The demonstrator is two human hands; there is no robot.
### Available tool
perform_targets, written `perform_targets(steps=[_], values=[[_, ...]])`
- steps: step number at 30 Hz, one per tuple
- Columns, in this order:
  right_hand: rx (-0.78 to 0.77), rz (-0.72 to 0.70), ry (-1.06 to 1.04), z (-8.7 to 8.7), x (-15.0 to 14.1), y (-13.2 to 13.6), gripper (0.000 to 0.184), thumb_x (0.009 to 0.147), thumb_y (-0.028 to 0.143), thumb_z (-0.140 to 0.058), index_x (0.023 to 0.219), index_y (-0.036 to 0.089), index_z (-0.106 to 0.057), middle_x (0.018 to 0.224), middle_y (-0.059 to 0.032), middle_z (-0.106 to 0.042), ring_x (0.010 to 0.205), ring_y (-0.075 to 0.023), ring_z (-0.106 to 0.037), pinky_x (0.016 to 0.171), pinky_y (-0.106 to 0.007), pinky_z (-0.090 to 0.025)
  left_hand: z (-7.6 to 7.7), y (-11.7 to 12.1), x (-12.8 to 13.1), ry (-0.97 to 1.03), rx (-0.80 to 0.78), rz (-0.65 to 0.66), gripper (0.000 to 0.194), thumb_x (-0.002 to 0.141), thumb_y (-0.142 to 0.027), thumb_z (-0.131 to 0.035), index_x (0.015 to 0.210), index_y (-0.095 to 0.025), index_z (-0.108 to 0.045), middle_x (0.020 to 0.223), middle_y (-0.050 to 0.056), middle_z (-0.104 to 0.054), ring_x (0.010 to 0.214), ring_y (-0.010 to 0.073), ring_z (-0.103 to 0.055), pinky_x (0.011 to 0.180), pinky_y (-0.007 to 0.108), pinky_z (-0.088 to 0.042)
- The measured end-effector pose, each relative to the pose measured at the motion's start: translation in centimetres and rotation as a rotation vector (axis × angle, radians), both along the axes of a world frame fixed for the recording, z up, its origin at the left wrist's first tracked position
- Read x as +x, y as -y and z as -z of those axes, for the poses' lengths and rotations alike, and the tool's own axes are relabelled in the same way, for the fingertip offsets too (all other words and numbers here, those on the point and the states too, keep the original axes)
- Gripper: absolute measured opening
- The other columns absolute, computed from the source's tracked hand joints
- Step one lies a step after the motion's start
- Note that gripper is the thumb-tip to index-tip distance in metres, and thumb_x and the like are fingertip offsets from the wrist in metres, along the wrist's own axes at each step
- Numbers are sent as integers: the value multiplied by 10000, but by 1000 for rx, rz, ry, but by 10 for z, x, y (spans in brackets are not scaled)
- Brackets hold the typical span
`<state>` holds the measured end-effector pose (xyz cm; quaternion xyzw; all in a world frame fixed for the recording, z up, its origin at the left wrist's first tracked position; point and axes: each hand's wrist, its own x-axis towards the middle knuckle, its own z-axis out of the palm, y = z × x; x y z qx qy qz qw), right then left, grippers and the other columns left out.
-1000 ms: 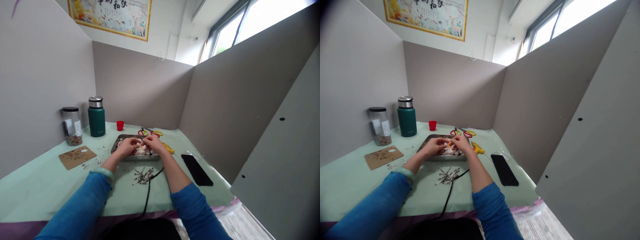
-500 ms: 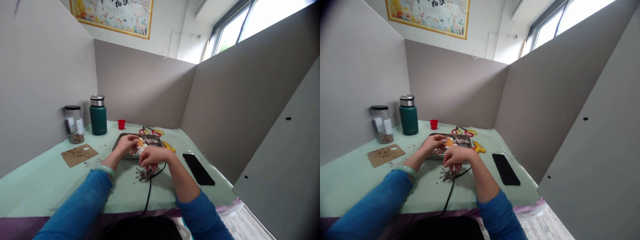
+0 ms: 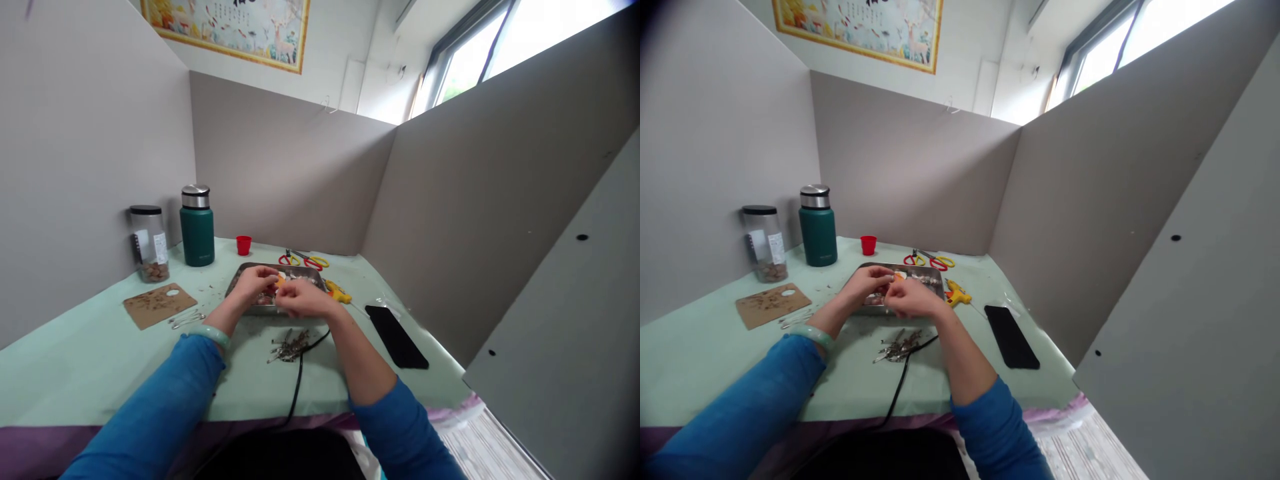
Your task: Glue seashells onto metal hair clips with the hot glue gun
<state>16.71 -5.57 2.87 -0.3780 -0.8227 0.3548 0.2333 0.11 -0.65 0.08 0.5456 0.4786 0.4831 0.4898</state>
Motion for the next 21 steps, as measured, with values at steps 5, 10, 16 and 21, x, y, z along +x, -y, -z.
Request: perform_targets(steps=[5, 10, 16, 21], values=[[-44, 272, -590, 4, 8, -22, 177, 730, 344, -581, 713, 179, -519, 553, 50, -550, 378, -48, -399, 372, -170, -296, -4, 6, 0, 92, -35, 167, 464, 615, -385, -789, 985, -166, -615, 810, 82, -710, 722, 180, -671, 517, 220, -478], [3, 400, -719, 17, 2, -36, 159, 723, 336, -585, 746, 184, -547, 578, 54, -555, 384, -52, -423, 375, -176, -312, -8, 13, 4, 153, 0, 247, 452, 624, -360, -792, 977, -141, -614, 850, 110, -719, 773, 191, -684, 510, 198, -442], [61, 427, -645, 28, -3, -39, 166, 765, 362, -543, 758, 197, -533, 630, 43, -554, 413, -62, -441, 394, -186, -345, -7, 16, 7, -1, 1, 188, 522, 633, -536, -737, 977, -165, -612, 826, 105, -722, 760, 207, -680, 417, 166, -304], [163, 427, -500, 35, -3, -43, 123, 781, 326, -515, 820, 211, -533, 681, 41, -559, 445, -85, -491, 428, -204, -390, -6, 14, 10, -19, 90, 92, 481, 587, -523, -756, 849, -147, -608, 663, 66, -677, 616, 178, -644, 416, 183, -354]])
